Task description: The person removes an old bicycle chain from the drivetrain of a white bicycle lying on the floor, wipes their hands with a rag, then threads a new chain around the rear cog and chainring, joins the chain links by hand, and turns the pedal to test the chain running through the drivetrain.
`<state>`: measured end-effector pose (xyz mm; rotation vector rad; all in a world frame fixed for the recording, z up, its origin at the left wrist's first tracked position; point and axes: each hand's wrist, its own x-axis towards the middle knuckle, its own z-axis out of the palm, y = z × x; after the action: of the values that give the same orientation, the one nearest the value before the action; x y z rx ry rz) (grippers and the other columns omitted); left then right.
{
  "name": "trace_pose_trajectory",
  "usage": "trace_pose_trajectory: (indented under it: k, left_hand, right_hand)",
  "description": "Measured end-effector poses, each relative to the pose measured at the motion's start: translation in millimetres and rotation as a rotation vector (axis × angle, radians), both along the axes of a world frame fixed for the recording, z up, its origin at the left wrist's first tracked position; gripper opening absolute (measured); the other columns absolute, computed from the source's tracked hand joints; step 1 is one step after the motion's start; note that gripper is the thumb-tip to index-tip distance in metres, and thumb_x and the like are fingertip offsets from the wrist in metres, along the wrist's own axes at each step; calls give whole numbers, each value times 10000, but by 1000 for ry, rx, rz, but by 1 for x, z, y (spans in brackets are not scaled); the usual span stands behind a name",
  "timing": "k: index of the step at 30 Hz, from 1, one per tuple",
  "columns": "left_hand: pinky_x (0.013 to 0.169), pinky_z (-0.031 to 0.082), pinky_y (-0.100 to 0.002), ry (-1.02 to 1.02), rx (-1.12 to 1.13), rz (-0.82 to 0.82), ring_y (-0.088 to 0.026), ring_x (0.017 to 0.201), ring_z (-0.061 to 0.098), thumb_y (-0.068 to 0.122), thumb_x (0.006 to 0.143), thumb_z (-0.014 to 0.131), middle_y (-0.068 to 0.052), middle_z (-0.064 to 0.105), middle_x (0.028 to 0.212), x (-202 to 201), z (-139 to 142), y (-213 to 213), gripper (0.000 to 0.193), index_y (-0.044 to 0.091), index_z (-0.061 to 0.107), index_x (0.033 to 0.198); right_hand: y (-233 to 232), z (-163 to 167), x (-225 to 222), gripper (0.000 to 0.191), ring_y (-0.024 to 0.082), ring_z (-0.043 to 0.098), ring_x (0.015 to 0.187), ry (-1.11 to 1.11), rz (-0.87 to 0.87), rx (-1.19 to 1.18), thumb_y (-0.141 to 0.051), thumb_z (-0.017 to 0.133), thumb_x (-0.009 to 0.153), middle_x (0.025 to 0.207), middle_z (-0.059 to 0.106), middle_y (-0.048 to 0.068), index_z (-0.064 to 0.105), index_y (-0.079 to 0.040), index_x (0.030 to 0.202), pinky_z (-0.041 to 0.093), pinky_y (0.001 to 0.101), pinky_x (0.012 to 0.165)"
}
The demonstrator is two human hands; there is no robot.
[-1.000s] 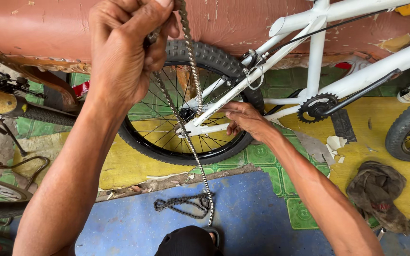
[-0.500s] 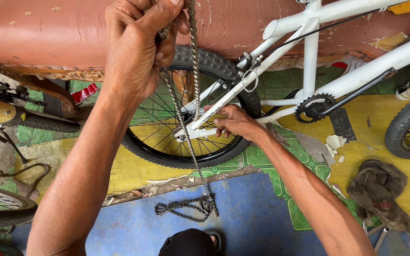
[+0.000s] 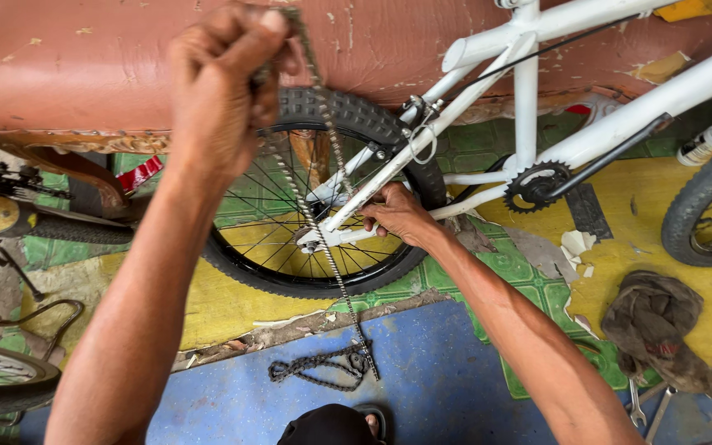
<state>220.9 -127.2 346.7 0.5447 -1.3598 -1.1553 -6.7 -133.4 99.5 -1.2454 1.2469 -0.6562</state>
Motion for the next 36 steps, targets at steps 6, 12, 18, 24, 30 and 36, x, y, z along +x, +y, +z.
trace_pose_trajectory:
  k: [6,12,18,24,30,36]
  left_hand:
    - [406,330,-228,-64,94,117,-62,493,460,95,1069,693,-61,652,780,37,-25,-1,118,29,686,972]
    - [415,333,-219,-247,251,234,-57,487,447,125,1046,691,-50,645,756,63,-68,2,141,18,677,955]
    - [466,438,-277,-804,160,265,-92,535,528,198,984,705,-69,752,836,65,-120,11,146,66,768,989]
    - [604,565,-359,-1205,125,202,-187,550,656,248,951,719,-90,804,938,40,-174,19,186,137,796,1079]
    - [727,607,-364,-1092,-7,246,-223,755,753,210,949,714,-128,792,996,37,-220,23,189,72,795,1050]
    - [726,581,-402,-1059,14,249,-286,809,745,184,937,719,-149,765,1030,41,-234,33,218,35,773,1085]
  right_hand:
    - [11,12,-48,179,157,703,867,231,-15,-649,-46,665,960,982,773,58,726,-26,1127,556,363,778]
    - [32,42,-104,171,205,691,773,539,-6,-557,-141,692,951,889,747,144,714,-47,1093,550,391,724]
    - [31,97,-184,184,240,703,812,735,90,-636,-195,666,967,931,738,114,703,-76,1102,554,409,768]
    - [22,135,-234,197,271,667,915,1108,154,-439,-184,554,1041,1062,661,104,706,-115,1144,571,453,852]
    - [28,134,-248,199,280,666,962,1272,155,-540,-205,602,1002,1041,689,64,745,-123,1114,532,485,905]
    - [27,124,-263,196,288,627,1072,1288,209,-765,-191,646,950,1012,701,62,761,-120,1092,474,500,946]
